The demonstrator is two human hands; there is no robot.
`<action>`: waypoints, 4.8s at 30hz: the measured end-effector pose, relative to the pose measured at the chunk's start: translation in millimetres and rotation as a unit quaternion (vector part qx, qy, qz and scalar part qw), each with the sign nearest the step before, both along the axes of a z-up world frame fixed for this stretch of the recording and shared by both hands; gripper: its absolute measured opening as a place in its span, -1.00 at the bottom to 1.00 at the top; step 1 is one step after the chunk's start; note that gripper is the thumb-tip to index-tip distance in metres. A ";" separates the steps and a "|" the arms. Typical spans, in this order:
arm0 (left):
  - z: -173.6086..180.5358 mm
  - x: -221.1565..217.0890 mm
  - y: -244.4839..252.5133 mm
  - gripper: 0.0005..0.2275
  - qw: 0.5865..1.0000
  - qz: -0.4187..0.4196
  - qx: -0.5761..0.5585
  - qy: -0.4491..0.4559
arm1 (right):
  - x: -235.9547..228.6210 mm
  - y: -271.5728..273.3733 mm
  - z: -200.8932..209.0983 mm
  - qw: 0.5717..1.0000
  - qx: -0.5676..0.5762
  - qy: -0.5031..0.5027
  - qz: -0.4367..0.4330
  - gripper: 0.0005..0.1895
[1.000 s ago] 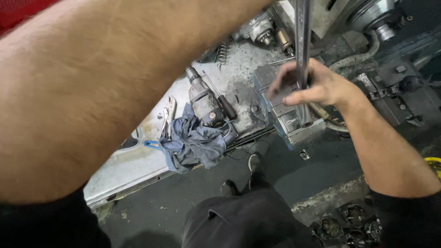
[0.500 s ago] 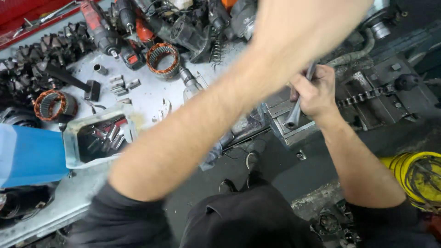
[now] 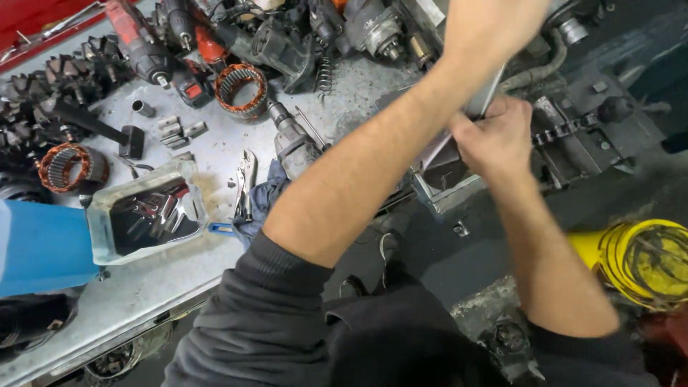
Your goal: The person uses a hammer to tap a small metal component into a vise. They then use an adjustable wrench to tighten the component, repeatedly adjusting the wrench and striking the part with the hammer to secure it in place.
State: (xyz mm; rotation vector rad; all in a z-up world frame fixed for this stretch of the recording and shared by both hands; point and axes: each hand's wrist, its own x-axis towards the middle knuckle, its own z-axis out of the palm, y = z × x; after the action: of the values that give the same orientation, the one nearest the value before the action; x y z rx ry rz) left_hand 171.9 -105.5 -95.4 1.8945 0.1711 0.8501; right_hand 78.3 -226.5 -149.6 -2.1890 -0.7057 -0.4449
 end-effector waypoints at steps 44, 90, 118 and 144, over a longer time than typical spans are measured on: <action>-126.1 -217.7 -0.7 -0.76 0.976 -0.151 -0.103 0.120 | 5.0 -44.0 35.8 0.786 0.282 0.344 0.430 -0.46; -96.2 -230.3 28.4 -0.39 0.972 -0.211 -0.084 -0.064 | -55.6 -33.0 48.2 0.880 0.216 0.162 0.390 -0.46; 34.0 -164.4 -74.6 -0.69 0.964 -0.155 -0.070 -0.203 | -24.7 -1.4 77.9 0.841 -0.009 0.100 0.532 -0.72; 51.6 -171.9 -24.7 -0.79 0.898 -0.384 -0.099 -0.193 | 9.2 -29.8 -95.3 0.861 0.302 0.244 0.329 -0.68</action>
State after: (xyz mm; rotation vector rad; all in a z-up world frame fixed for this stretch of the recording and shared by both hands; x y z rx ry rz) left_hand 0.0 -130.2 -43.8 1.3788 -0.6742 0.5987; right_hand 87.5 -256.3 -244.9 -1.2706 -0.8269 0.2276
